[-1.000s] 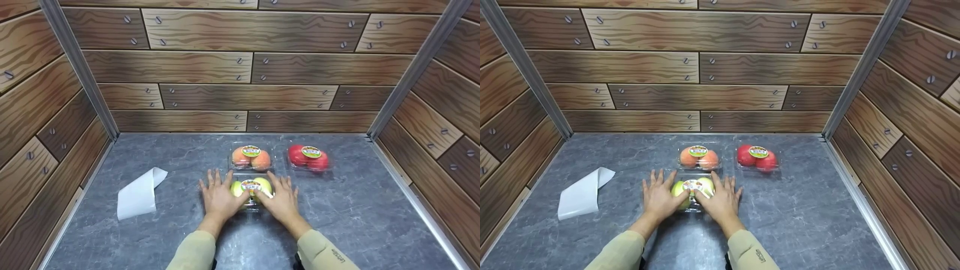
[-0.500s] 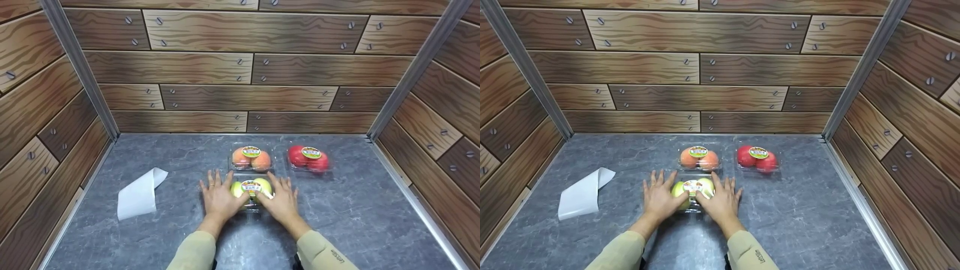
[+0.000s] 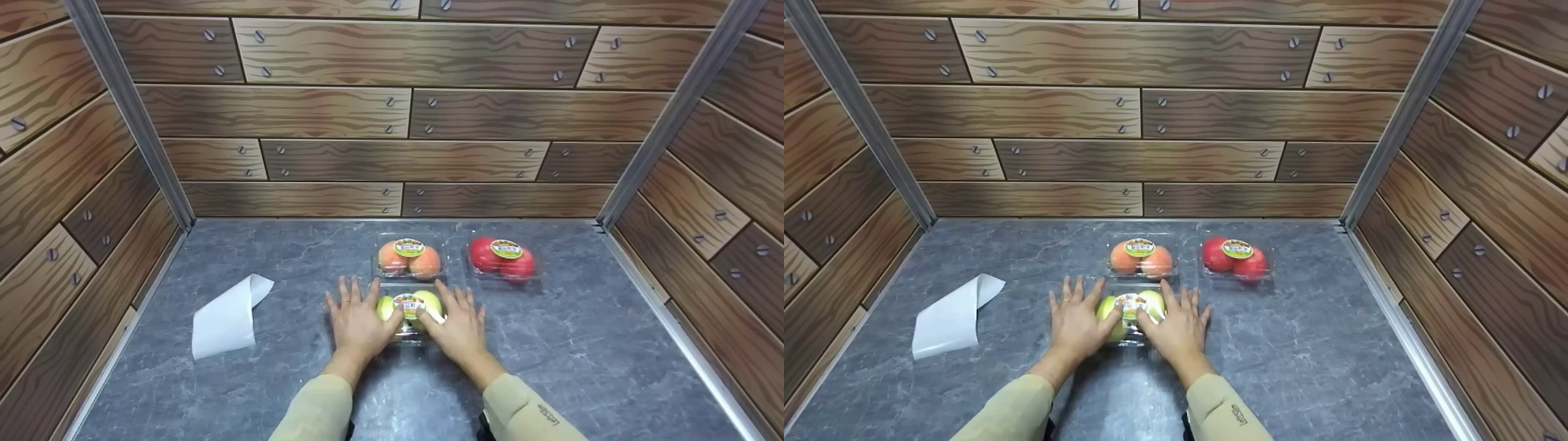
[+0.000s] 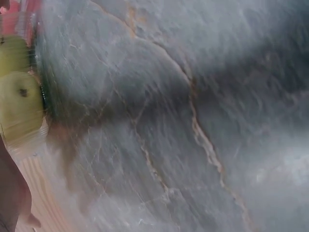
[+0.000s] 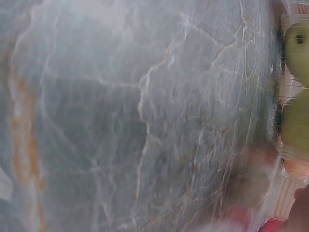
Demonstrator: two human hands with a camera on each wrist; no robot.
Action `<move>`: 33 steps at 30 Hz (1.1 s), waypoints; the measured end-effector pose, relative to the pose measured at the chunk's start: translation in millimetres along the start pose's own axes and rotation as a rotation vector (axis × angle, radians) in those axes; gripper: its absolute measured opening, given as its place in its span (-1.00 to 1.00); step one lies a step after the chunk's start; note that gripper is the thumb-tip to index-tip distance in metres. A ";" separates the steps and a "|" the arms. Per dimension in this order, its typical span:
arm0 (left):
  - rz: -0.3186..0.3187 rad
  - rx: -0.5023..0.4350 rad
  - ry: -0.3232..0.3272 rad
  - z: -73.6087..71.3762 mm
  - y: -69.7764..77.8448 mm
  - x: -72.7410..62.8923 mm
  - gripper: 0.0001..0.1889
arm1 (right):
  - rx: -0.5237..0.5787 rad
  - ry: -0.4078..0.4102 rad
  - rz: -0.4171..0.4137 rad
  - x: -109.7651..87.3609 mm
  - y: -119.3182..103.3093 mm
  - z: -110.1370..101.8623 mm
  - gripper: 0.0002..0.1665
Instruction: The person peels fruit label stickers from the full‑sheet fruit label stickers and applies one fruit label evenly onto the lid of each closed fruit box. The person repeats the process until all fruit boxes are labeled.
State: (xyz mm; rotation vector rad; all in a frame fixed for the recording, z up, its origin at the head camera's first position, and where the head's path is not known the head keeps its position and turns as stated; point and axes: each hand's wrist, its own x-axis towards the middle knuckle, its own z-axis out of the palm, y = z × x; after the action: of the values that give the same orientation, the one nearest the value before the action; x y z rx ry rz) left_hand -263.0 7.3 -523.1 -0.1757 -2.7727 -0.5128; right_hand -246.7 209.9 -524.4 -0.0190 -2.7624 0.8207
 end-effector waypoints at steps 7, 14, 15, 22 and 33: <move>0.124 0.096 -0.009 -7.3 -2.6 -6.7 -0.03 | -0.117 -0.026 -0.112 -4.5 1.2 -8.0 0.13; 0.217 0.155 0.001 -16.3 -10.2 -18.5 -0.02 | -0.198 -0.004 -0.258 -15.2 1.4 -17.4 0.11; 0.228 0.158 -0.002 -17.7 -11.3 -20.1 -0.01 | -0.204 -0.002 -0.270 -16.9 1.8 -18.4 0.10; 0.279 0.173 -0.008 -23.9 -20.1 -30.1 -0.01 | -0.238 -0.021 -0.286 -26.3 8.7 -22.1 0.05; 0.300 0.158 -0.002 -17.1 -24.8 -36.5 -0.04 | -0.248 -0.041 -0.282 -33.8 19.2 -15.4 -0.05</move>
State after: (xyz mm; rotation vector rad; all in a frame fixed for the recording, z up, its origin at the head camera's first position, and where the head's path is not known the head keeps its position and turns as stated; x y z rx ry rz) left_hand -228.1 -24.3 -527.9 -0.5433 -2.7054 -0.2168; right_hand -211.4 231.4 -530.5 0.3351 -2.7976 0.4100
